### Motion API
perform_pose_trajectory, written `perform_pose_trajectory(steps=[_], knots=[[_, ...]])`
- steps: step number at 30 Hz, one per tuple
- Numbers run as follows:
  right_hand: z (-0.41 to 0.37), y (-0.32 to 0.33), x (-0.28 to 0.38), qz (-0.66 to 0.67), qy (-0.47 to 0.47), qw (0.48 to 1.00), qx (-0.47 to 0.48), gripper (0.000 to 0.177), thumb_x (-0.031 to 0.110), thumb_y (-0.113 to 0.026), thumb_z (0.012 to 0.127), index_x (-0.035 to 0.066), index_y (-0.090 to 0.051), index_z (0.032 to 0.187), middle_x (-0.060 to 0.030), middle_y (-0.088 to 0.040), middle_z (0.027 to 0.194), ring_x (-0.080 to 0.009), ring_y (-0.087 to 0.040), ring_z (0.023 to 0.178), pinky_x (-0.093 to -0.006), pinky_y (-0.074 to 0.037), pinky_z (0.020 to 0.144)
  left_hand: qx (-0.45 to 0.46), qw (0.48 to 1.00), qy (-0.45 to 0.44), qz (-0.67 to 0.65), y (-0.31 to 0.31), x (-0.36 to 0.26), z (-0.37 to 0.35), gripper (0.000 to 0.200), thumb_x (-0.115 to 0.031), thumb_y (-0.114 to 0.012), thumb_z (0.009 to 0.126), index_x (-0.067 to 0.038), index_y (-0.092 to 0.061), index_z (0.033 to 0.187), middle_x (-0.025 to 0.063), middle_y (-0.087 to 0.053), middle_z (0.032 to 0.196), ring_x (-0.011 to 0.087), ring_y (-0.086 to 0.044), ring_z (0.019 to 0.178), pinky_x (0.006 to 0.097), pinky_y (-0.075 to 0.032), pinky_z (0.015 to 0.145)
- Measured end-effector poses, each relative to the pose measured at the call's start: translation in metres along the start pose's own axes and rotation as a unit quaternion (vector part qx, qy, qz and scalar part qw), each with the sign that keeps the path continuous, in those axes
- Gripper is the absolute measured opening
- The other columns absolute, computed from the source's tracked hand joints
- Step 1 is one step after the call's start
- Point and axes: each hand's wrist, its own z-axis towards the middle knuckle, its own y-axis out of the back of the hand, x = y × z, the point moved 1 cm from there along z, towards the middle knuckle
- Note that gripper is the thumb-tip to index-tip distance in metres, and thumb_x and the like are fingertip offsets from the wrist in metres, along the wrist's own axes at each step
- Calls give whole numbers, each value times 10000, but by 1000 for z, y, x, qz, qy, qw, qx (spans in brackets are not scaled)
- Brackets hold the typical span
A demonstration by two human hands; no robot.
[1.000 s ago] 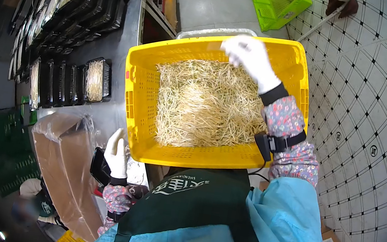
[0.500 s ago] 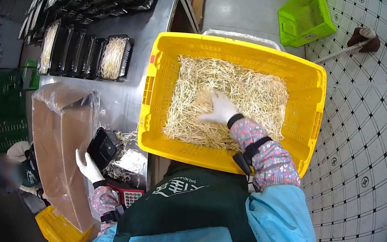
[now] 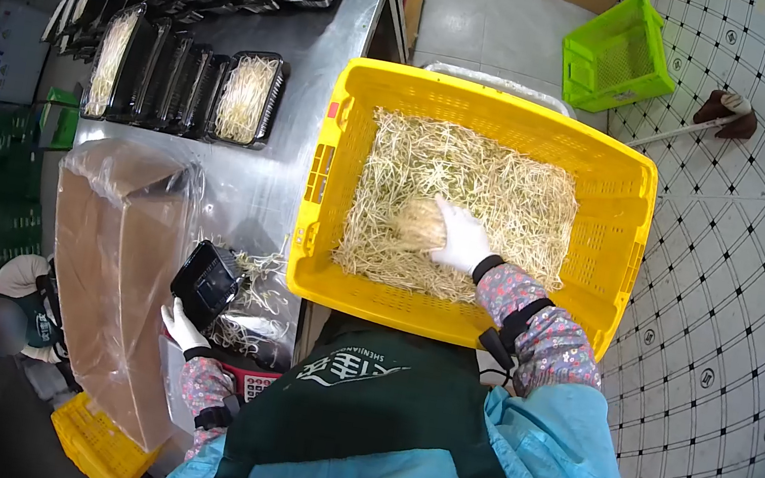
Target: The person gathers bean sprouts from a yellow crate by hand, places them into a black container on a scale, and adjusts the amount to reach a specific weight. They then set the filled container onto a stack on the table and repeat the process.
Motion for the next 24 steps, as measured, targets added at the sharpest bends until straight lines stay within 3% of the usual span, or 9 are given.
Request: perform_pose_trajectory(steps=[2, 5, 7, 8, 12, 15, 19, 20, 24], knots=[[8, 1, -17, 20, -5, 998, -57, 1161, 355, -852, 607, 48, -204, 1521, -263, -458, 1382, -425, -450, 1257, -452, -388, 1070, 0, 1000, 13, -16, 3, 4, 5, 727, -231, -622, 942, -22, -239, 1523, 183, -372, 1509, 302, -470, 1307, 407, -389, 1093], [2, -7, -21, -93, 51, 985, -137, 1196, 369, -860, 591, 27, -189, 1520, -271, -461, 1374, -425, -466, 1243, -447, -385, 1075, 9, 998, 48, -37, -1, 1, -4, 716, -288, -632, 933, -15, -293, 1502, 182, -436, 1465, 298, -492, 1281, 415, -417, 1062], [-6, -7, -8, -137, 28, 983, -117, 1228, 415, -862, 586, 30, -171, 1525, -269, -439, 1401, -408, -456, 1267, -436, -377, 1087, 42, 995, 74, -48, 0, -8, -17, 714, -330, -640, 923, -6, -335, 1482, 184, -477, 1430, 298, -513, 1257, 423, -437, 1037], [-7, -6, -3, -158, 17, 981, -109, 1244, 438, -863, 584, 32, -162, 1528, -268, -428, 1414, -400, -451, 1279, -430, -373, 1092, 36, 995, 63, -66, 5, 12, -5, 600, -353, -643, 913, -24, -478, 1387, 155, -556, 1336, 288, -569, 1164, 443, -476, 964], [2, -7, -7, -89, -31, 995, -31, 1124, 383, -847, 611, 32, -254, 1500, -227, -513, 1326, -364, -510, 1230, -413, -436, 1028, 18, 987, 128, -96, 6, 41, 0, 353, -298, -641, 911, -86, -623, 1193, 71, -616, 1200, 246, -597, 1050, 434, -502, 837], [1, -9, -25, 23, -27, 998, -60, 969, 335, -835, 618, 37, -392, 1426, -241, -579, 1252, -382, -566, 1152, -427, -455, 1005, 4, 989, 90, -116, 6, 57, -1, 306, -232, -646, 901, -72, -630, 1161, 76, -618, 1140, 239, -587, 1020, 427, -524, 780], [-4, 9, -42, 222, -27, 970, -92, 750, 177, -823, 669, 1, -503, 1323, -151, -657, 1143, -212, -626, 1046, -329, -487, 944, -34, 983, 78, -161, -2, 41, -21, 290, -259, -646, 907, -71, -662, 1127, 58, -653, 1090, 208, -602, 976, 393, -498, 821], [-15, 26, -34, 386, -8, 919, -76, 646, 93, -807, 694, -10, -540, 1273, -93, -666, 1121, -150, -613, 1002, -299, -492, 910, -46, 979, 60, -190, -3, 28, -32, 306, -273, -640, 914, -59, -667, 1133, 56, -670, 1095, 202, -614, 984, 373, -487, 840], [-29, 60, -44, 558, -23, 830, 4, 616, 40, -765, 734, 2, -540, 1306, -85, -693, 1086, -149, -658, 952, -301, -505, 892, -41, 953, -56, -295, -1, 7, -46, 364, -226, -609, 926, 29, -621, 1186, 121, -639, 1169, 230, -616, 1038, 366, -492, 930]])
